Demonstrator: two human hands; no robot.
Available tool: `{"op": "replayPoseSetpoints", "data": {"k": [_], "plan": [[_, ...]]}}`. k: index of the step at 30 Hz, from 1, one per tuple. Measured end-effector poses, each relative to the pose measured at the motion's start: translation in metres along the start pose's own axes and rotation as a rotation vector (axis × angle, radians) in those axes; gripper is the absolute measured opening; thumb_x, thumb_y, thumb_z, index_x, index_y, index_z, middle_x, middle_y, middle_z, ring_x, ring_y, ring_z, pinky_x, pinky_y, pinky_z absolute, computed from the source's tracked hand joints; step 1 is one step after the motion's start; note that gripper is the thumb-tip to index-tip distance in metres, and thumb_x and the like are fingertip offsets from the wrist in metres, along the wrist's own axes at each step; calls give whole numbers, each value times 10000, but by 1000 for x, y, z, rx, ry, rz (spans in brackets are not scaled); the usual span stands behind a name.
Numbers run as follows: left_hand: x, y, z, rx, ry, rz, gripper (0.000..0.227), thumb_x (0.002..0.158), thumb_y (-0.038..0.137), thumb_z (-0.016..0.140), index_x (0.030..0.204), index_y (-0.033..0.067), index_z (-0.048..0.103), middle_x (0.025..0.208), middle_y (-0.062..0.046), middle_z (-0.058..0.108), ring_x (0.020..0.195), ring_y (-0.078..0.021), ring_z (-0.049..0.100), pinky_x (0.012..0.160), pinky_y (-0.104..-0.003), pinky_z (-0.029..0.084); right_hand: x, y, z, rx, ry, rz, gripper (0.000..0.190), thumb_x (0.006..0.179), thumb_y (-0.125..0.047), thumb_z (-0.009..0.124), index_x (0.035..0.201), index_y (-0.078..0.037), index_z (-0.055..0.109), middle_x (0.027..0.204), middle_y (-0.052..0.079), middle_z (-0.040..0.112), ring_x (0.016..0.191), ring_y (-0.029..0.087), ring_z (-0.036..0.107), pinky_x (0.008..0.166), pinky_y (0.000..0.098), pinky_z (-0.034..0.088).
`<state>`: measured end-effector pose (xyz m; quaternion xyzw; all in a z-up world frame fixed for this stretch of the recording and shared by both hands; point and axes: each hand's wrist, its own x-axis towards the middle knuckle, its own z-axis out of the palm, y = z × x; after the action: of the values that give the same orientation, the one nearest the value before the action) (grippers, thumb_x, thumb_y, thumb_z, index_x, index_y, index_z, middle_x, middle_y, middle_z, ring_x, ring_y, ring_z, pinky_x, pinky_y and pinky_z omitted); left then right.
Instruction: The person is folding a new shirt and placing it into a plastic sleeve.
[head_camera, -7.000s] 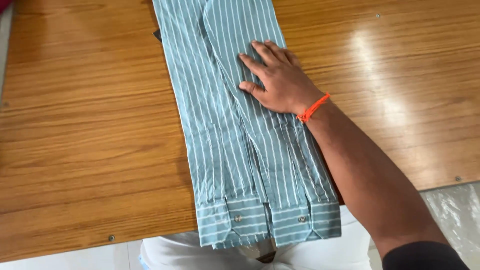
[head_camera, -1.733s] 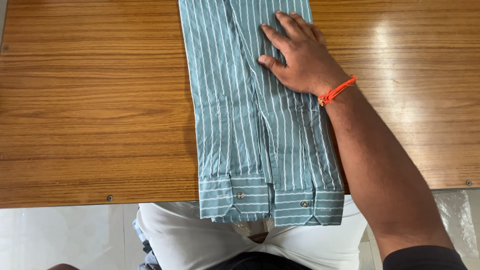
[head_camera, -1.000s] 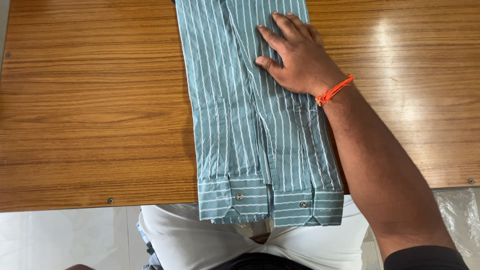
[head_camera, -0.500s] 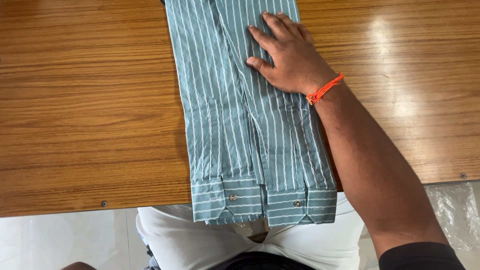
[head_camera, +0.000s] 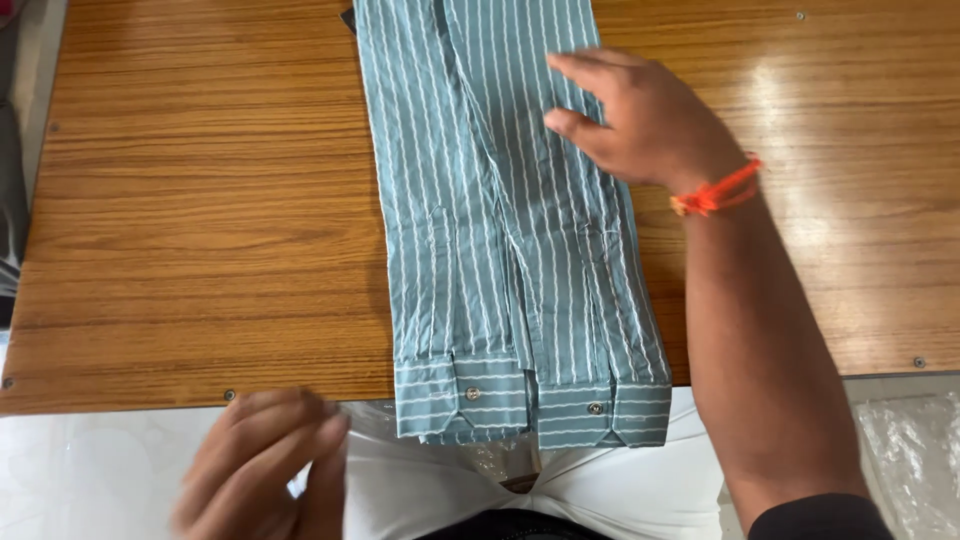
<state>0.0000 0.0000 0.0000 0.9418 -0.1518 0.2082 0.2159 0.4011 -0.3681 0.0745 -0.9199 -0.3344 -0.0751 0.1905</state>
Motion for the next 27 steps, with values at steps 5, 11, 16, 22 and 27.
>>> {"op": "replayPoseSetpoints", "data": {"k": [5, 11, 16, 22, 27], "plan": [[114, -11, 20, 77, -125, 149, 589, 803, 386, 763, 1303, 110, 620, 1416, -81, 552, 1380, -281, 441, 1076, -535, 363, -35, -51, -60, 199, 51, -94, 385, 1066, -241, 633, 1405, -60, 612, 1282, 160, 726, 1169, 291, 736, 1010, 391, 594], [98, -15, 54, 237, -94, 124, 471, 865, 205, 703, 1323, 278, 619, 1490, -5, 545, 1404, -251, 445, 1104, -500, 346, -137, -91, -54, 201, 111, -125, 446, 974, -16, 597, 1418, -55, 575, 1163, 106, 740, 1054, 236, 713, 998, 372, 573], [113, -5, 64, 195, -78, 107, 444, 920, 124, 655, 1346, 250, 640, 1458, 26, 607, 1403, -209, 488, 1108, -493, 346, -217, -102, -6, 54, 190, -30, 556, 895, 118, 470, 1433, -13, 522, 1353, 178, 652, 1264, 321, 629, 1081, 416, 540], [119, 2, 66, 186, -65, 74, 427, 932, 118, 627, 1304, 323, 671, 1406, 79, 637, 1342, -175, 530, 1081, -493, 348, -260, -103, 44, -28, 320, 152, 702, 813, 151, 488, 1473, -86, 479, 1437, 96, 587, 1313, 282, 600, 1108, 454, 475], [123, 4, 63, 160, -47, 64, 419, 908, 145, 662, 1262, 367, 688, 1397, 89, 635, 1323, -180, 535, 1079, -498, 349, -257, -102, 49, -30, 334, 113, 833, 765, -3, 589, 1554, -143, 357, 1485, 139, 531, 1321, 278, 558, 1112, 467, 356]]}}
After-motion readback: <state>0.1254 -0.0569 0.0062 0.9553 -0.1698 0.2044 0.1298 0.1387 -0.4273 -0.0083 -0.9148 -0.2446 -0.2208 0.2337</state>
